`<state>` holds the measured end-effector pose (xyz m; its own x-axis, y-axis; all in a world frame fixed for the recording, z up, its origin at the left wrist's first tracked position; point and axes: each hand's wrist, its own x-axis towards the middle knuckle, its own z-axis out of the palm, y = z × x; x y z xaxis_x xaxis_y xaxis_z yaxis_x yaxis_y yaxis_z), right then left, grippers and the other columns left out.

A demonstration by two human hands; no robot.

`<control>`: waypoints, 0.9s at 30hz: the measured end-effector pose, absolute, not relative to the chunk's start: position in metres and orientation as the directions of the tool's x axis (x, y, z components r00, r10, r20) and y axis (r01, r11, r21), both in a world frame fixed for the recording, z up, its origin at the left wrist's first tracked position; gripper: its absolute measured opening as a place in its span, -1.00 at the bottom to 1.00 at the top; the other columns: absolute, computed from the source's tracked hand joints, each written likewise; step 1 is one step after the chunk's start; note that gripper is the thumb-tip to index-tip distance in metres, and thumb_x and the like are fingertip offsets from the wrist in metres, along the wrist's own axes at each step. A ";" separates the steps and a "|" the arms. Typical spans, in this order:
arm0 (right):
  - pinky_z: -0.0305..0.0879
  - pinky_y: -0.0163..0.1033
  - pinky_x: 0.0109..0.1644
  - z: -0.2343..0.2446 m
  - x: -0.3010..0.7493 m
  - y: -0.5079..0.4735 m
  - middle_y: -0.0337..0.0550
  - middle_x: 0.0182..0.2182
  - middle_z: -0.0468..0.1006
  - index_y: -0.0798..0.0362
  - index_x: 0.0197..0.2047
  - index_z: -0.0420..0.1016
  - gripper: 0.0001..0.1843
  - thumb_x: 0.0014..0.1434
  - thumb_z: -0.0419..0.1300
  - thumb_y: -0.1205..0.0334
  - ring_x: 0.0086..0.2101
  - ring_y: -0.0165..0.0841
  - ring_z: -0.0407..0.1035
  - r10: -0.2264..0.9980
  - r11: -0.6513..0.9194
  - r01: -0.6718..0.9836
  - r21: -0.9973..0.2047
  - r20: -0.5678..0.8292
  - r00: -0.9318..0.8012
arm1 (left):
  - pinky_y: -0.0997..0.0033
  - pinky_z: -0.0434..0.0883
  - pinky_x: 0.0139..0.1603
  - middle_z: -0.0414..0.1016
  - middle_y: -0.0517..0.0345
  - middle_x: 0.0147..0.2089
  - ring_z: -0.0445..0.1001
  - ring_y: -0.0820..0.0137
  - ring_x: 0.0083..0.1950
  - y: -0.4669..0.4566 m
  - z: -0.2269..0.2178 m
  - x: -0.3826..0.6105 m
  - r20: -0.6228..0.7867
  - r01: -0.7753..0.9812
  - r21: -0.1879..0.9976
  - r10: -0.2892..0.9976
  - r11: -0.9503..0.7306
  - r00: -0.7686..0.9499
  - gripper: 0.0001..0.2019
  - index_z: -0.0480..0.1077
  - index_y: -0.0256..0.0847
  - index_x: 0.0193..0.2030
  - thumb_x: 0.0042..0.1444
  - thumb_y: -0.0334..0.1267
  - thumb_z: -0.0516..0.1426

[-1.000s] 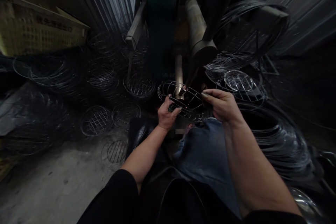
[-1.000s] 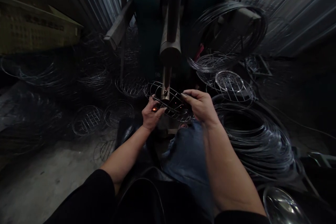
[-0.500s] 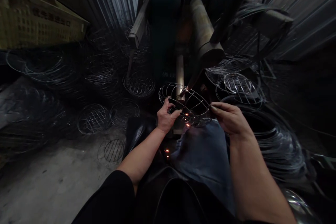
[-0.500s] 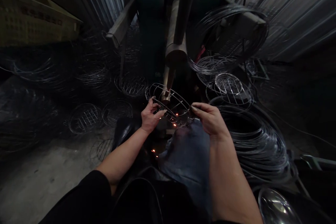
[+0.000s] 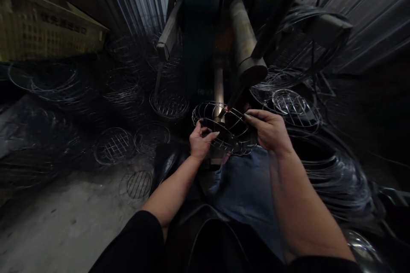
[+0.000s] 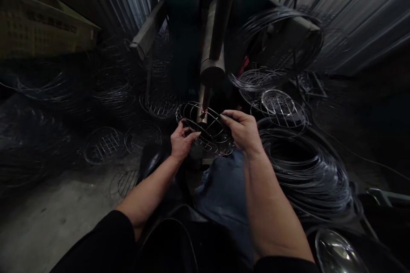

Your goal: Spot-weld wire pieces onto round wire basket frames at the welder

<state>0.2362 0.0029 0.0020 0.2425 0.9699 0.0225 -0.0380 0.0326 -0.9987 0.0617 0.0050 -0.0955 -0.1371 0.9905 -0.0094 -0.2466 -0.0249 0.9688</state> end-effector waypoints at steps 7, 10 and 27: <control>0.38 -0.26 -0.37 0.003 0.252 -0.018 -0.24 -0.51 0.56 0.01 -0.41 0.61 -0.63 -0.35 0.52 0.10 -0.49 -0.39 0.42 0.979 -0.056 -0.077 -0.995 -0.070 0.194 | 0.52 0.34 -0.29 0.42 0.26 -0.39 0.38 0.53 -0.37 0.001 -0.094 0.062 -0.005 -0.341 0.939 0.995 -0.029 -0.097 -0.30 0.28 -0.29 0.12 -0.22 -0.22 0.36; 0.36 -0.26 -0.41 0.008 0.243 -0.014 -0.25 -0.53 0.54 0.01 -0.41 0.60 -0.66 -0.32 0.50 0.11 -0.51 -0.39 0.40 0.979 -0.012 -0.055 -0.998 -0.023 0.205 | 0.53 0.33 -0.30 0.41 0.29 -0.41 0.38 0.55 -0.40 0.001 -0.093 0.064 -0.053 -0.414 0.910 0.994 0.008 -0.097 -0.31 0.27 -0.28 0.11 -0.22 -0.24 0.36; 0.40 -0.16 -0.42 0.005 0.265 -0.042 -0.16 -0.50 0.57 -0.05 -0.40 0.63 -0.54 -0.48 0.55 0.11 -0.50 -0.27 0.45 0.932 -0.275 -0.059 -0.960 -0.281 0.228 | 0.51 0.33 -0.36 0.38 0.31 -0.47 0.35 0.53 -0.45 0.002 -0.091 0.062 -0.095 -0.366 0.927 0.995 0.077 -0.030 -0.43 0.34 -0.31 -0.05 -0.25 -0.26 0.36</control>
<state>0.2653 -0.0418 0.0050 0.2280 0.9322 -0.2811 -0.0590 -0.2750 -0.9596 0.0620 0.0024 -0.0909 -0.0298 0.9951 -0.0946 -0.3665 0.0771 0.9272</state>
